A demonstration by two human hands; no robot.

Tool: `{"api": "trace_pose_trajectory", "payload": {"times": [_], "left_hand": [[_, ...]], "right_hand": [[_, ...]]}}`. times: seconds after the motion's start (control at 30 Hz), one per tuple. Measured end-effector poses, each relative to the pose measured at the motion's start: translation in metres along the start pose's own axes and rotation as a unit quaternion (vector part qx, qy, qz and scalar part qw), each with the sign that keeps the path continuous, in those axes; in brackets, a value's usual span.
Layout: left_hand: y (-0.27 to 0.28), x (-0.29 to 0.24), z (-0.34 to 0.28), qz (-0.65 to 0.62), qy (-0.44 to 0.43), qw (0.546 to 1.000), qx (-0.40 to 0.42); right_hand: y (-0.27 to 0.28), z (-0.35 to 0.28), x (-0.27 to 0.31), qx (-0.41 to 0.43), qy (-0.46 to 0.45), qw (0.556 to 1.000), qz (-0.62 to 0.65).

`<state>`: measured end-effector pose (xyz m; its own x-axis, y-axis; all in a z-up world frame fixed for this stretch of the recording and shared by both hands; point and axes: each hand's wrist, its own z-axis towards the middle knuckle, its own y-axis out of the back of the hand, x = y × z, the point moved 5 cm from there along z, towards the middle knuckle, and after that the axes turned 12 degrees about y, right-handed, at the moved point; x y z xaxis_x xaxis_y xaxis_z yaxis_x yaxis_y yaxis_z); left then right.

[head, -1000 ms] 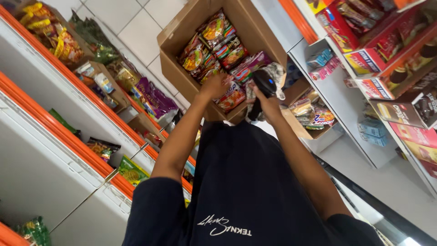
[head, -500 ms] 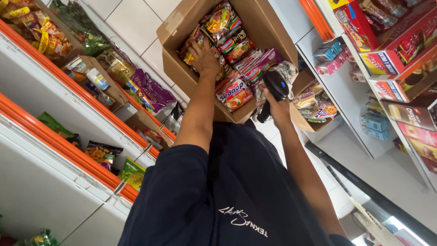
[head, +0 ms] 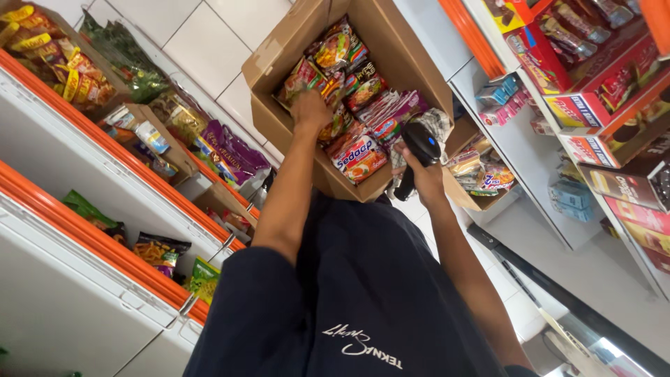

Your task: The person scans packets of instant noodles and small cartons using a handheld scanner and places them onto convenience store shelves, taking items from a cardboard box on the floor.

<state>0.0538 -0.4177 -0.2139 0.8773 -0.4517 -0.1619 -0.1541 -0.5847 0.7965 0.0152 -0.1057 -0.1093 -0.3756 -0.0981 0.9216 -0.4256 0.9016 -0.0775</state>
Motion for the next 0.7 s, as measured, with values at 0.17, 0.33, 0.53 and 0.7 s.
{"api": "trace_pose_trajectory", "payload": {"times": [0.17, 0.33, 0.53, 0.7], "left_hand": [[0.061, -0.013, -0.103, -0.345, -0.229, 0.909, -0.046], [0.087, -0.042, -0.184, -0.292, -0.335, 0.882, -0.155], [0.107, -0.093, -0.25, -0.278, -0.453, 0.834, -0.15], [0.134, -0.13, -0.289, -0.337, -0.537, 0.765, -0.115]], "right_hand": [[0.002, 0.0, 0.001, -0.004, 0.005, 1.0, 0.021], [0.012, -0.009, -0.003, -0.042, 0.012, 0.989, 0.144], [0.029, -0.026, 0.034, -0.1, 0.063, 0.946, 0.302], [0.056, -0.038, 0.096, -0.124, 0.12, 0.936, 0.306]]}}
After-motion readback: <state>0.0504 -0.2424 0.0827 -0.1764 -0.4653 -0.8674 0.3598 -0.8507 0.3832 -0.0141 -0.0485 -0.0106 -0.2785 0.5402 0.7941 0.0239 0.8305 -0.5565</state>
